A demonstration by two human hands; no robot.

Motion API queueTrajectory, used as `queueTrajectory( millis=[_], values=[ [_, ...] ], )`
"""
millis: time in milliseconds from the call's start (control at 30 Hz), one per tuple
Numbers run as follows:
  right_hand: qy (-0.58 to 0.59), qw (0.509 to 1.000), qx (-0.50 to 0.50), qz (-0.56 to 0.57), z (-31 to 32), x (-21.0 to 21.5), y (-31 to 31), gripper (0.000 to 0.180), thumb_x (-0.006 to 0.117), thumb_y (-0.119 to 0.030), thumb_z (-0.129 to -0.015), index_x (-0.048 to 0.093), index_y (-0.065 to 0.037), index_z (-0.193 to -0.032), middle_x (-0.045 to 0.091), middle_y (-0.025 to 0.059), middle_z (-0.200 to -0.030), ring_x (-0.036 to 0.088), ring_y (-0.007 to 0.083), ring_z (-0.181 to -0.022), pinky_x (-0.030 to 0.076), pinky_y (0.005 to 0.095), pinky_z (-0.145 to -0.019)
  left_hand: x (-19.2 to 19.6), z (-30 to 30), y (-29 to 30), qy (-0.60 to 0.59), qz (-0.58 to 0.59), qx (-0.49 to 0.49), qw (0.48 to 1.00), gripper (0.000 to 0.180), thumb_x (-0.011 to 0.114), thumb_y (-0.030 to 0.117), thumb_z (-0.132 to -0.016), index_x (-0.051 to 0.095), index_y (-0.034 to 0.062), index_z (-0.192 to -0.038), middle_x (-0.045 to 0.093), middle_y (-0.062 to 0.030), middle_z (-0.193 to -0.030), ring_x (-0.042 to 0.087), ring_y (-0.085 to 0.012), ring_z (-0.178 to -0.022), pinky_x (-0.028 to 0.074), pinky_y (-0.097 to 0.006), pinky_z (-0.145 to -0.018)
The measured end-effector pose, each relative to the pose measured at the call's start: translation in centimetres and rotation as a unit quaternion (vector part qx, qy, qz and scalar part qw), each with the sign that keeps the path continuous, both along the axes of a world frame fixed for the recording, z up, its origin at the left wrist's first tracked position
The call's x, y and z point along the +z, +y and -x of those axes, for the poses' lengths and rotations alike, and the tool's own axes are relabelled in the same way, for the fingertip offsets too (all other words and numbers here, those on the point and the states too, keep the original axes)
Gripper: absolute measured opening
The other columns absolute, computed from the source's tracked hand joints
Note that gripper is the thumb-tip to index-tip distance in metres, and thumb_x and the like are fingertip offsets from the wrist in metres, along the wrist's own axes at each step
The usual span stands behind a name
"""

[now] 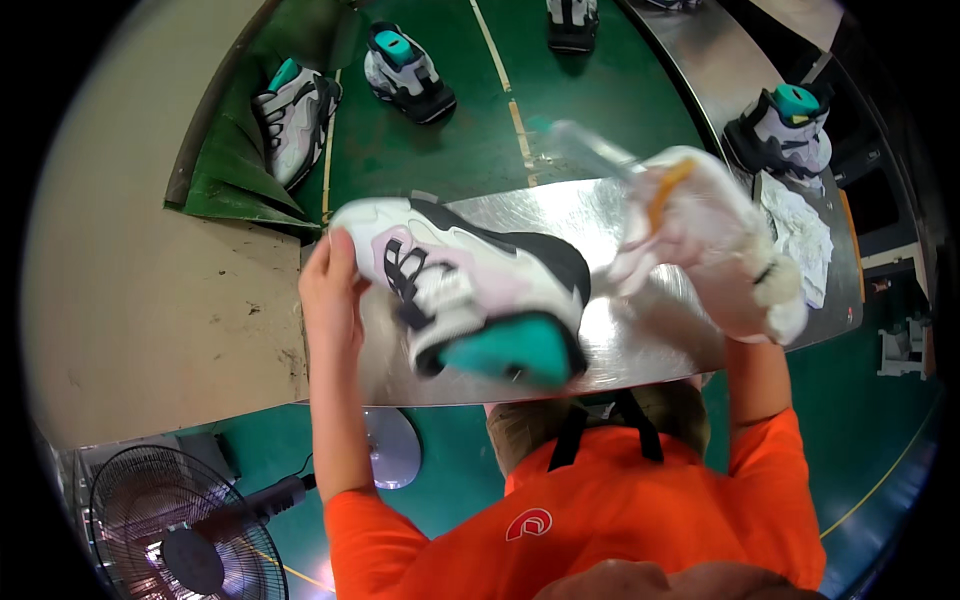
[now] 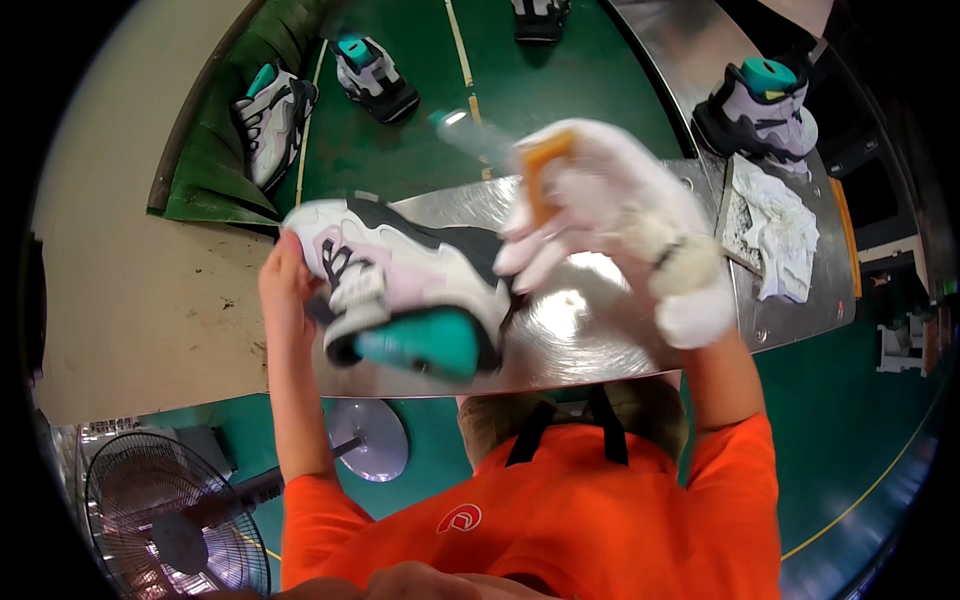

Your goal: The person injects a white substance into the side seams of white and teal sneakers using a syringe. They handle the shoes one at a time, rotating them to access different areas, and place them on a metal table after treatment.

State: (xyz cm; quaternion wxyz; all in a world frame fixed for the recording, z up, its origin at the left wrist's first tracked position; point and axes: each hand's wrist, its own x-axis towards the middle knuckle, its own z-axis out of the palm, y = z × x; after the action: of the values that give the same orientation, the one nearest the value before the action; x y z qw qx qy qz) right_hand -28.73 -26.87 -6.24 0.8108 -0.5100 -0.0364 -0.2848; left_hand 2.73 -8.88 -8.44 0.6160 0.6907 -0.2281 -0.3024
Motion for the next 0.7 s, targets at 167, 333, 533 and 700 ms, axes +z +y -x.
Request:
queueTrajectory(
  millis=[167, 333, 533, 700],
  values=[
    [0.240, 0.914, -0.311, -0.104, 7.2, -0.3, 2.8, 0.117, 0.090, -0.041, -0.052, 0.032, 0.001, -0.144, 0.058, 0.0201, -0.107, 0.066, 0.0343, -0.097, 0.058, 0.0439, -0.082, 2.3, 4.7, 6.4, -0.166, -0.317, -0.204, 0.911, 0.043, 0.067, 0.031, -0.091, 0.060, -0.0062, -0.112, 0.067, -0.0097, -0.074, 0.067, -0.0213, -0.070, 0.051, -0.031, -0.062],
    [0.134, 0.928, -0.347, 0.028, 7.4, -3.6, 7.5, 0.103, 0.079, -0.013, -0.058, 0.029, -0.005, -0.148, 0.055, 0.0131, -0.108, 0.063, 0.0265, -0.099, 0.053, 0.0359, -0.086, 2.7, 8.7, 2.5, -0.492, -0.125, -0.203, 0.837, 0.060, 0.078, 0.029, -0.077, 0.056, -0.0063, -0.120, 0.069, -0.0185, -0.099, 0.068, -0.0331, -0.091, 0.052, -0.039, -0.081],
    [0.204, 0.883, -0.351, 0.236, 4.4, -6.5, 9.8, 0.080, 0.082, -0.007, -0.062, 0.049, -0.010, -0.135, 0.056, 0.0109, -0.107, 0.061, 0.0221, -0.092, 0.051, 0.0323, -0.082, 2.6, 11.1, -2.1, -0.126, -0.045, -0.154, 0.979, 0.056, 0.077, 0.022, -0.080, 0.056, -0.0065, -0.122, 0.065, -0.0142, -0.114, 0.063, -0.0196, -0.100, 0.049, -0.031, -0.089],
    [0.242, 0.836, -0.370, 0.325, 2.5, -6.4, 9.4, 0.070, 0.081, -0.014, -0.064, 0.055, -0.011, -0.129, 0.054, 0.0145, -0.112, 0.062, 0.0280, -0.095, 0.052, 0.0339, -0.082, 1.3, 12.1, -1.6, -0.114, -0.027, -0.130, 0.985, 0.055, 0.076, 0.022, -0.080, 0.056, -0.0055, -0.124, 0.065, -0.0133, -0.113, 0.062, -0.0178, -0.100, 0.049, -0.031, -0.089]
  ],
)
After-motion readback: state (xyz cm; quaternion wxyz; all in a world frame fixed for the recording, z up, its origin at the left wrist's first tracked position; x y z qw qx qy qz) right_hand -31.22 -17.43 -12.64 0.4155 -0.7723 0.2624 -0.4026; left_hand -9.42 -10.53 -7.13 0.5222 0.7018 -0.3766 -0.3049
